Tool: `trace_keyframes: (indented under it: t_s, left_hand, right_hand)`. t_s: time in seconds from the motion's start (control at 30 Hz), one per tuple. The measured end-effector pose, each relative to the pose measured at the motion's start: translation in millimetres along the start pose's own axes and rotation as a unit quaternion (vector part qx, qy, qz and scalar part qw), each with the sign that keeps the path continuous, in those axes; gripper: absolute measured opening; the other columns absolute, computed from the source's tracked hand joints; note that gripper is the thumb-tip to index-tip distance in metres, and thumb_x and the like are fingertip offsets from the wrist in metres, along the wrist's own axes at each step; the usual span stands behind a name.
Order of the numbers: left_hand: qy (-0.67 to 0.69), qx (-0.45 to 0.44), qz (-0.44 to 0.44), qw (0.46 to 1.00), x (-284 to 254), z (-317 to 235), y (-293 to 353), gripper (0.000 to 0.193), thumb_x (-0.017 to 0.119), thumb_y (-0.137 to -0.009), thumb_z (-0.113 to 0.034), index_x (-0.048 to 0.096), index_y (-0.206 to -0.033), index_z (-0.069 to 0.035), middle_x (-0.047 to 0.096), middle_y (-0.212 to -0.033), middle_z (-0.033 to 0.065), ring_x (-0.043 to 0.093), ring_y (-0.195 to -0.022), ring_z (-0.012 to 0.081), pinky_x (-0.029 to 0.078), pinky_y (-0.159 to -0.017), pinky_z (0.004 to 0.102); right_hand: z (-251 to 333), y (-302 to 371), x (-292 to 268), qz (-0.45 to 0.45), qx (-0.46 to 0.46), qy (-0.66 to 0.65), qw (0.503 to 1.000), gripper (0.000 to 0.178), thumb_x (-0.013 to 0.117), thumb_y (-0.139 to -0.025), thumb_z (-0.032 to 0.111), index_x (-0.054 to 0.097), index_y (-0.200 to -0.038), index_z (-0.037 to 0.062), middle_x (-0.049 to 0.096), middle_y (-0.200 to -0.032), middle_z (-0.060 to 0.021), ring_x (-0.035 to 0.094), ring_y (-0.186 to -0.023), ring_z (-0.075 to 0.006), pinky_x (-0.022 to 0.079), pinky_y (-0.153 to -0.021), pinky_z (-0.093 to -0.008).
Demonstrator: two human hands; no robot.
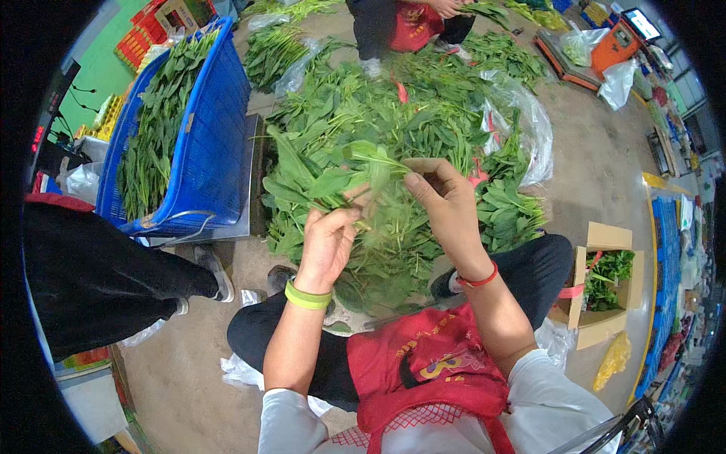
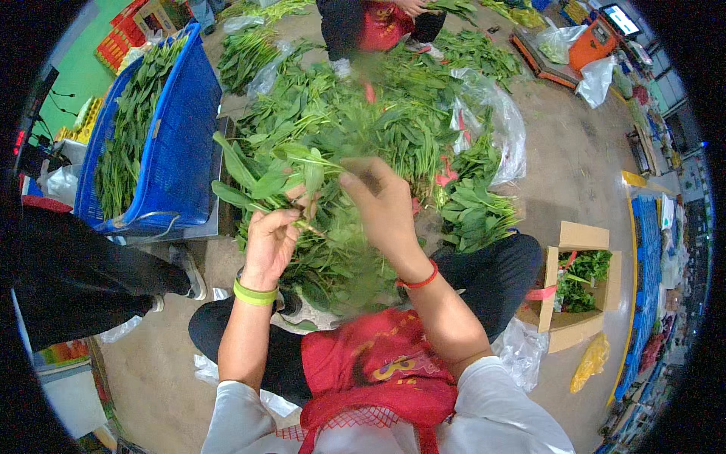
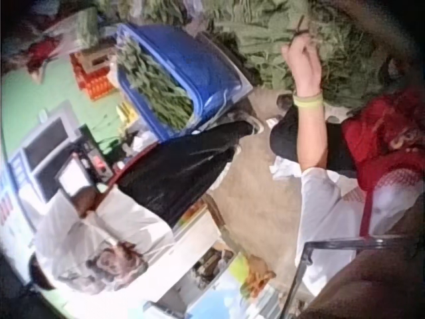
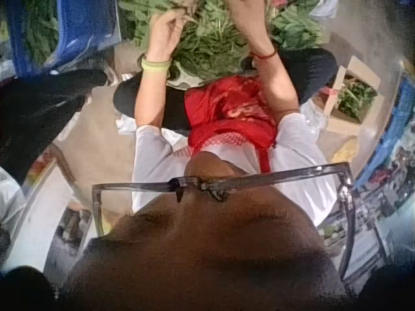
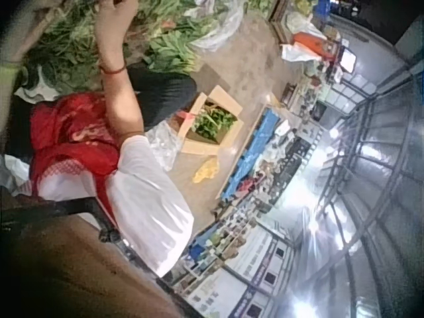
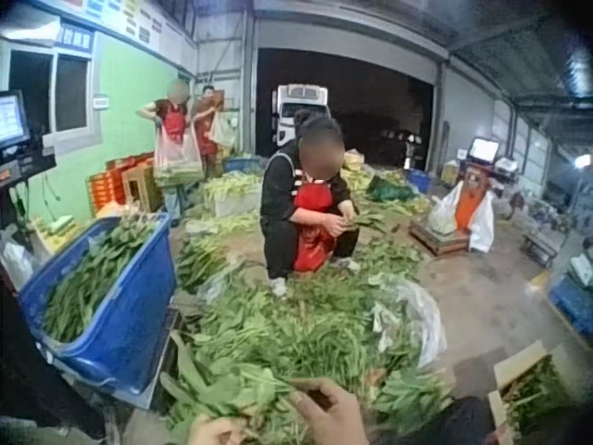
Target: The person sits on the floor and repeatedly picks up bunches of leafy green vegetables, removes rubber bands, and places the sorted greens into a blue crate. Another person works nearby in the background.
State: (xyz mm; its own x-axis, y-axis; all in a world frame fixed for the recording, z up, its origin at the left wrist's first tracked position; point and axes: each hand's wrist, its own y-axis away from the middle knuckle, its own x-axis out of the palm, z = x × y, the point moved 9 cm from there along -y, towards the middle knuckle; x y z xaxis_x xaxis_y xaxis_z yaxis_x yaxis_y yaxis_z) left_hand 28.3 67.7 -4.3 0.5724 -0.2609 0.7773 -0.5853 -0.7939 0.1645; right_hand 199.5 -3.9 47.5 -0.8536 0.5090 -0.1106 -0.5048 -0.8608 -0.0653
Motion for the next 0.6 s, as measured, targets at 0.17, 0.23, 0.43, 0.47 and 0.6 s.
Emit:
trace_keyframes:
  t_s: [0.17, 0.23, 0.43, 0.47, 0.6]
  left_hand:
    - [0.222, 0.031, -0.108, 0.969, -73, 0, -11, 0.038, 0.048, -0.073, 0.013, 0.053, -0.110, 0.005, 0.061, -0.106, 0.0172, 0.064, -0.096, 0.0271, 0.057, -0.083, 0.0304]
    - [0.204, 0.055, -0.206, 0.955, -106, -3, -7, 0.036, 0.047, -0.072, 0.013, 0.055, -0.106, 0.003, 0.059, -0.101, 0.0143, 0.060, -0.087, 0.0241, 0.056, -0.079, 0.0302]
    - [0.161, -0.011, -0.039, 0.986, -30, -3, -5, 0.034, 0.060, -0.087, 0.001, 0.061, -0.120, 0.005, 0.063, -0.095, 0.0100, 0.055, -0.078, 0.0136, 0.047, -0.067, 0.0257]
    - [0.110, -0.015, -0.028, 0.993, -23, -2, -5, 0.032, 0.063, -0.089, -0.001, 0.060, -0.121, 0.004, 0.063, -0.098, 0.0087, 0.055, -0.079, 0.0128, 0.047, -0.067, 0.0243]
    - [0.022, -0.007, 0.001, 1.000, -10, 1, -2, 0.037, 0.066, -0.093, 0.000, 0.056, -0.129, 0.004, 0.066, -0.112, 0.0103, 0.058, -0.081, 0.0112, 0.049, -0.066, 0.0234]
  right_hand:
    - [10, -7, -21, -0.039, -0.029, -0.025, 0.999, 0.026, 0.068, -0.096, 0.013, 0.066, -0.119, 0.0003, 0.070, -0.100, -0.0039, 0.062, -0.089, -0.0094, 0.050, -0.082, -0.0265]
    - [13, -6, -21, -0.032, -0.021, -0.040, 0.998, 0.026, 0.068, -0.097, 0.013, 0.066, -0.118, -0.0004, 0.069, -0.099, -0.0037, 0.062, -0.088, -0.0095, 0.050, -0.082, -0.0262]
    - [8, 5, -9, 0.005, 0.024, -0.110, 0.994, 0.023, 0.065, -0.099, 0.014, 0.064, -0.116, -0.0023, 0.069, -0.099, -0.0047, 0.062, -0.085, -0.0101, 0.051, -0.079, -0.0265]
    - [9, 8, -4, 0.015, 0.029, -0.114, 0.993, 0.023, 0.065, -0.100, 0.016, 0.064, -0.115, -0.0015, 0.069, -0.096, -0.0040, 0.062, -0.084, -0.0101, 0.050, -0.078, -0.0262]
    - [7, 20, 14, 0.040, 0.068, -0.168, 0.983, 0.024, 0.063, -0.103, 0.021, 0.063, -0.115, 0.0000, 0.068, -0.091, -0.0029, 0.062, -0.081, -0.0101, 0.050, -0.074, -0.0258]
